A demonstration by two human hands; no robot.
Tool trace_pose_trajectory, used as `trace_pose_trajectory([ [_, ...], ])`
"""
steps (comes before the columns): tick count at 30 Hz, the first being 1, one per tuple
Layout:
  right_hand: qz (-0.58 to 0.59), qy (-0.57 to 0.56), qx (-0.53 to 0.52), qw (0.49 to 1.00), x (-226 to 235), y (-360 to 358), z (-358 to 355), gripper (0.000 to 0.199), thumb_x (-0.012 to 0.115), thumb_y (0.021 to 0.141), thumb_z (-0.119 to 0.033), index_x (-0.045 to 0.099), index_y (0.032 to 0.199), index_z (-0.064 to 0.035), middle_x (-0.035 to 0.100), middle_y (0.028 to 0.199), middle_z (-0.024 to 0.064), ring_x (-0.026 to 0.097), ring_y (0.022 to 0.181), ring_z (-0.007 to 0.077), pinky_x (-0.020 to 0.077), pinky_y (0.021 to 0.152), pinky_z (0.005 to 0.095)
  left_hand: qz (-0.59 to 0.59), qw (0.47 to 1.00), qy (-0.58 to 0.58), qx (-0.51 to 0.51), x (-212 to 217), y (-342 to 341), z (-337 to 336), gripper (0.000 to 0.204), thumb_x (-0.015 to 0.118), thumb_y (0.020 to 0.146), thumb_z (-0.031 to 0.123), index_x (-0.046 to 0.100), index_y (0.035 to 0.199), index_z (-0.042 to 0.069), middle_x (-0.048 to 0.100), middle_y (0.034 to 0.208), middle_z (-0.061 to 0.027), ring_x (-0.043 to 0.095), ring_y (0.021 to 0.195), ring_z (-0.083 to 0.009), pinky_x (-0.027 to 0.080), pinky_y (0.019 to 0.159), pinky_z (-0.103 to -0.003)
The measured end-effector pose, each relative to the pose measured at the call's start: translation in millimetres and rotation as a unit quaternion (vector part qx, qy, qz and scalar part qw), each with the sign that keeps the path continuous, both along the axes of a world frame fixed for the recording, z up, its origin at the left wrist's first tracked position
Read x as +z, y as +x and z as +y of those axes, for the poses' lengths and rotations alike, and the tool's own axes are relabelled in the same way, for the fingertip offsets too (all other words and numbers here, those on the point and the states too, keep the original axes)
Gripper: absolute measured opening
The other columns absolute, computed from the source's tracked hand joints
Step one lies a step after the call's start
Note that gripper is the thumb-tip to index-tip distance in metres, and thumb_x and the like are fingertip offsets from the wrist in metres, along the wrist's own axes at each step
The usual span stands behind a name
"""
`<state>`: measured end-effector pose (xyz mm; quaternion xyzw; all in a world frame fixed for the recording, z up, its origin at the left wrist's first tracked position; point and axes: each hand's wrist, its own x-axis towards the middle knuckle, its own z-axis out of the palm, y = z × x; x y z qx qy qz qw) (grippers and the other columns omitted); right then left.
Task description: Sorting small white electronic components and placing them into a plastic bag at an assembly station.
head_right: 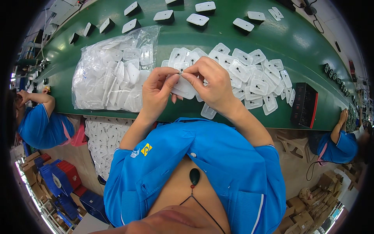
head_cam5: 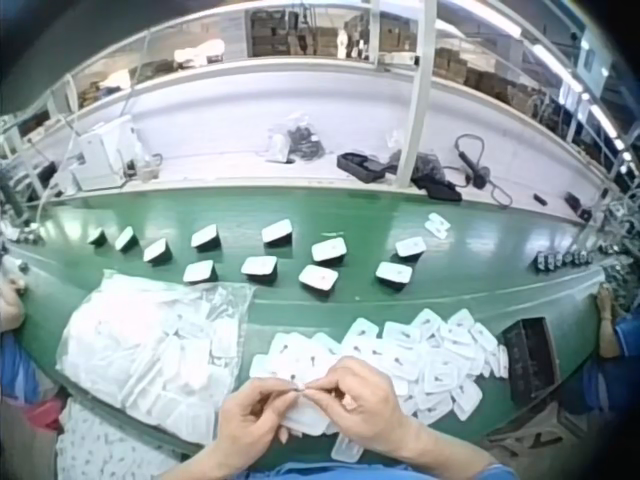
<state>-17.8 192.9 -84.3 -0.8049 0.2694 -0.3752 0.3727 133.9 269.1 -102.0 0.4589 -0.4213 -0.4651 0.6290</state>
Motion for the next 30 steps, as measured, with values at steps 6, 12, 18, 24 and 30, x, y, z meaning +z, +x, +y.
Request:
trace_pose_trajectory([
  [6,-0.028,-0.034,-0.01,0.999,-1,3,1,0.004,0.065,0.08,-0.001,0.064,0.083,-0.0026,0.055,0.08,0.0055,0.047,0.065,0.0126,0.0384,0.055,0.0209,0.03,0.999,0.014,-0.023,2,2,0,0.015,0.056,0.088,0.003,0.057,0.103,0.002,0.06,0.076,-0.0072,0.055,0.05,-0.0105,0.045,0.044,-0.016],
  [12,-0.009,-0.116,-0.031,0.993,4,1,4,0.003,0.064,0.08,-0.002,0.063,0.083,-0.0029,0.055,0.077,0.0051,0.046,0.064,0.0124,0.0375,0.053,0.0209,0.038,0.998,0.011,0.054,6,-3,-2,0.023,0.057,0.088,0.002,0.056,0.111,0.002,0.06,0.075,-0.0066,0.059,0.058,-0.0118,0.047,0.051,-0.016],
  [18,0.033,-0.066,-0.059,0.996,-2,7,9,0.006,0.064,0.078,-0.007,0.059,0.075,-0.0053,0.054,0.07,0.0024,0.047,0.058,0.014,0.0364,0.049,0.0246,-0.112,0.991,-0.001,0.069,-1,-4,1,0.029,0.058,0.087,0.001,0.056,0.116,0.001,0.061,0.078,-0.0067,0.063,0.069,-0.0131,0.048,0.06,-0.018],
  [24,0.067,-0.073,-0.092,0.991,-3,7,9,0.008,0.063,0.079,-0.01,0.058,0.074,-0.0065,0.053,0.068,0.0015,0.047,0.056,0.014,0.0356,0.048,0.0251,-0.062,0.995,-0.02,0.072,-4,-10,1,0.028,0.059,0.085,0.0,0.056,0.113,0.001,0.062,0.08,-0.0069,0.061,0.069,-0.0125,0.047,0.063,-0.019],
  [30,0.093,-0.128,-0.127,0.979,-11,13,14,0.008,0.064,0.079,-0.013,0.058,0.077,-0.007,0.052,0.067,0.001,0.046,0.055,0.0141,0.0358,0.048,0.0249,-0.131,0.985,-0.073,0.087,-14,-7,-6,0.026,0.06,0.083,-0.001,0.057,0.109,0.0,0.063,0.086,-0.008,0.058,0.069,-0.0124,0.048,0.065,-0.02],
])
